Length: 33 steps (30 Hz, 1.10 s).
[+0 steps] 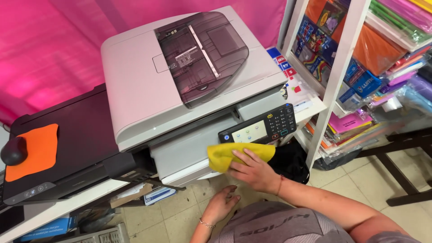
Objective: Cleaning a large office printer and scanner using a yellow cloth
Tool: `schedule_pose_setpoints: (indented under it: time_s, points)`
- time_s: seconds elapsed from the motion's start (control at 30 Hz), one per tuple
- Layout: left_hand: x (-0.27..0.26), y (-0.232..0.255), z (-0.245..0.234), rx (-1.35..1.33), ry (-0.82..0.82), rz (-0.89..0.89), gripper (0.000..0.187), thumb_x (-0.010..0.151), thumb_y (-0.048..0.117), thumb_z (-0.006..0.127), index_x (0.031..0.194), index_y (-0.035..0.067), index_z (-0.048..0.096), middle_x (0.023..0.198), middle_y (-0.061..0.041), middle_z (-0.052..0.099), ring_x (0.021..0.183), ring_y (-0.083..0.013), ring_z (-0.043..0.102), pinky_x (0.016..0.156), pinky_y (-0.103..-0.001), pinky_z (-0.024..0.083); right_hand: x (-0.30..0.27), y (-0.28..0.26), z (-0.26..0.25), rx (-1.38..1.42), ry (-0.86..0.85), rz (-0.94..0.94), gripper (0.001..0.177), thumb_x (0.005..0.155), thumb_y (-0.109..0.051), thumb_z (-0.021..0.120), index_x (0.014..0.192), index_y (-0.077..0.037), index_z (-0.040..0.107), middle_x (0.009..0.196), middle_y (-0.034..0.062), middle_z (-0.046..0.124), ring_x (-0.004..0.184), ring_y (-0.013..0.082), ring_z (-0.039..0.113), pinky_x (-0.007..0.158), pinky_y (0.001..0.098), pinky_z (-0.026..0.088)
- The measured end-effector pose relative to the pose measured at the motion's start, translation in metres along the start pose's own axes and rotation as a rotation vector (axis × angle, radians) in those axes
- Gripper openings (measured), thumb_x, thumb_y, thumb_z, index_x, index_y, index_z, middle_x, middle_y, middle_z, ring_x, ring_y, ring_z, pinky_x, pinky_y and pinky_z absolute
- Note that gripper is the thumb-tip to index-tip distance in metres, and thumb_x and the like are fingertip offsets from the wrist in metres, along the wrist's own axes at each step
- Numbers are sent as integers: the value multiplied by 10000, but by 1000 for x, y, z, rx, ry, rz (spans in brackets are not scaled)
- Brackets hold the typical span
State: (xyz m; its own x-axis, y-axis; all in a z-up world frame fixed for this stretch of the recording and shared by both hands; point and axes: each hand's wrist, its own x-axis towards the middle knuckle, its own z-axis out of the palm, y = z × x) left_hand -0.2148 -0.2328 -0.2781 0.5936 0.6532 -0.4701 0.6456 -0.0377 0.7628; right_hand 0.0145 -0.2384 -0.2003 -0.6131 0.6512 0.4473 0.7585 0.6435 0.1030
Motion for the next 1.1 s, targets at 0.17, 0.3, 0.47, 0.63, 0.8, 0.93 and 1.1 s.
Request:
schedule_pose_setpoints:
  time_s: [0.17, 0.3, 0.47, 0.63, 0.8, 0.93, 1.1]
  points:
    - [2, 18, -10, -36, -2, 15, 511, 953, 448, 606, 1408, 220, 563, 1361, -30, 689, 1168, -171, 720, 993, -300, 525, -75, 69, -7, 35, -13, 163, 463, 750, 2, 543, 1125, -202, 722, 1250, 92, 653, 1397, 405, 471, 1154, 621, 367]
    - [-7, 60, -34, -108, 9, 65, 502, 969, 408, 592, 1416, 183, 554, 1473, 32, 624, 1247, -153, 689, 1047, -295, 499, -142, 152, -29, 144, 284, 595, 445, 928, -14, 393, 1303, -28, 633, 1318, 171, 662, 1285, 359, 596, 1230, 524, 396]
    - [-33, 119, -86, -249, 337, 341, 360, 973, 282, 625, 1310, 160, 659, 1236, -14, 770, 1055, -142, 753, 969, -299, 592, -48, 206, -101, 435, 575, 862, 360, 1035, -54, 452, 1376, -19, 560, 1493, 194, 543, 1460, 371, 450, 1259, 514, 321]
    - [-55, 136, -119, -121, 861, 480, 270, 983, 273, 593, 1155, 128, 742, 1088, -42, 798, 970, -157, 753, 864, -302, 625, 74, 171, -107, 187, 222, 480, 377, 851, -27, 512, 1176, -78, 697, 1290, 127, 709, 1264, 316, 622, 1207, 588, 327]
    - [-76, 144, -166, 349, 1399, 649, 191, 1037, 107, 582, 1164, 1, 679, 1140, -142, 721, 1073, -268, 663, 981, -373, 525, 153, 95, -78, 100, 115, 88, 456, 864, -223, 583, 1310, -160, 652, 1303, 45, 674, 1087, 289, 604, 1099, 534, 395]
    - [-84, 131, -208, 426, 1546, 504, 233, 1088, 130, 569, 1274, 3, 630, 1274, -155, 663, 1197, -348, 619, 1041, -457, 435, 144, 116, -87, 242, -89, 132, 540, 923, -283, 522, 1443, -143, 563, 1386, 54, 669, 1193, 262, 632, 1112, 518, 389]
    - [-77, 86, -254, -72, 1388, 331, 384, 1088, 103, 495, 1452, -2, 557, 1396, -335, 567, 1305, -533, 506, 1107, -606, 386, 40, 192, -61, -76, 160, 485, 511, 786, -105, 691, 1289, -198, 711, 1319, 131, 633, 1232, 392, 620, 1100, 504, 481]
